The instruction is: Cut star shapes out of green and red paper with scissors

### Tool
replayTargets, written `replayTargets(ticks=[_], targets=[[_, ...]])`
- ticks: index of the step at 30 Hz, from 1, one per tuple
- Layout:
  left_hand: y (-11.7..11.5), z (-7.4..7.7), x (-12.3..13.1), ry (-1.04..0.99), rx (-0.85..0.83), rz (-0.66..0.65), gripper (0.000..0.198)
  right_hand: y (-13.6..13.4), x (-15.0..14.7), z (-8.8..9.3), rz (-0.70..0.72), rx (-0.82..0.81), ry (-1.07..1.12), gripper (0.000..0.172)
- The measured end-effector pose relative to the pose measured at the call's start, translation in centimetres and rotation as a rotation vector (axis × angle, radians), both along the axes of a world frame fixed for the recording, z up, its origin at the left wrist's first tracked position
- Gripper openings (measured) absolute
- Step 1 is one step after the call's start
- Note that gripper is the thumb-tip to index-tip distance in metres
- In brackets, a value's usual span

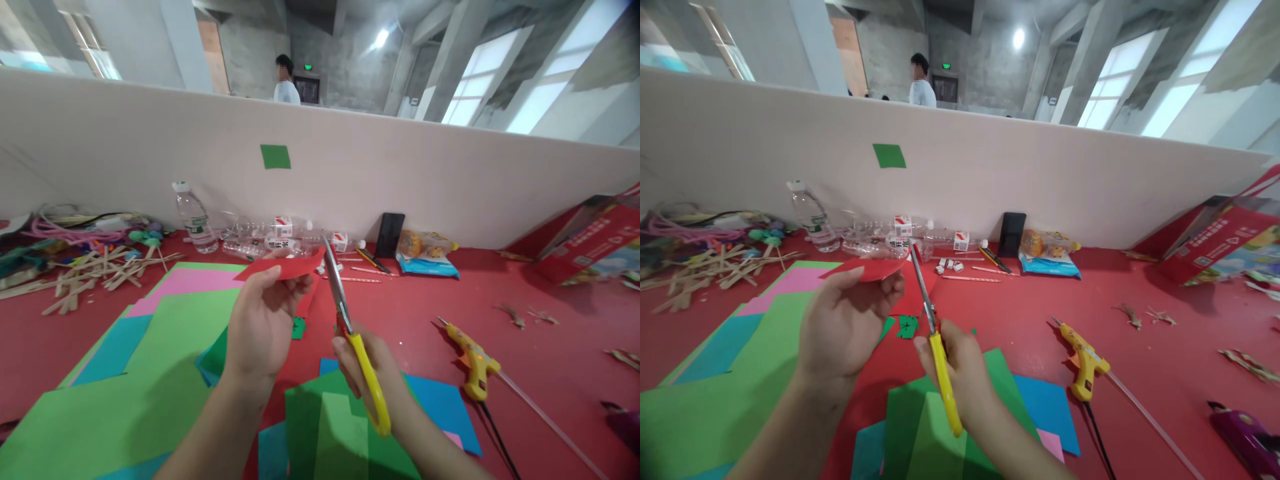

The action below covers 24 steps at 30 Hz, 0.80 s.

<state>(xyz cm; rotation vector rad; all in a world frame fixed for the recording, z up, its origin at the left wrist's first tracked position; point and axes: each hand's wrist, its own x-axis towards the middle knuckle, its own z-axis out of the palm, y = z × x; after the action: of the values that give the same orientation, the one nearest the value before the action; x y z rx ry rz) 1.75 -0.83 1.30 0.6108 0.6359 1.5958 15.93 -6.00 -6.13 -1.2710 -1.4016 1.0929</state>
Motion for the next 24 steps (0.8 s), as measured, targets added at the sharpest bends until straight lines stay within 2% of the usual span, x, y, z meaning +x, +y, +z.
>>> replayTargets(ticks=[3,7,11,14,19,21,24], targets=[[-0.2,0.6,0.2,0.044,-0.101,-0.121,0.009,0.4,0.0,-0.3,-0.005,-0.001,-0.017,0.050],[-0.3,1.2,0.1,-0.017,-0.275,-0.193,0.014,0.5,0.0,0.2,-0.014,-0.017,-0.036,0.051],[-0.3,0.9,0.1,-0.123,-0.224,-0.255,0.013,0.4,0.1,0.6,-0.031,-0.021,-0.045,0.051],[-0.5,0.8,0.6,-0.143,-0.183,-0.246,0.015,0.5,0.2,0.4,-0.027,-0.022,-0.051,0.052],[-0.5,1.4,1.3,-0.023,-0.339,-0.123,0.031,0.5,0.3,0.3,0.003,-0.054,-0.093,0.051],[-0.4,1.4,1.2,-0.012,-0.343,-0.089,0.029,0.6,0.4,0.4,0.003,-0.057,-0.086,0.050],[-0.5,0.7,0.9,-0.032,-0.236,-0.074,0.013,0.7,0.3,0.5,-0.014,-0.052,-0.082,0.052]])
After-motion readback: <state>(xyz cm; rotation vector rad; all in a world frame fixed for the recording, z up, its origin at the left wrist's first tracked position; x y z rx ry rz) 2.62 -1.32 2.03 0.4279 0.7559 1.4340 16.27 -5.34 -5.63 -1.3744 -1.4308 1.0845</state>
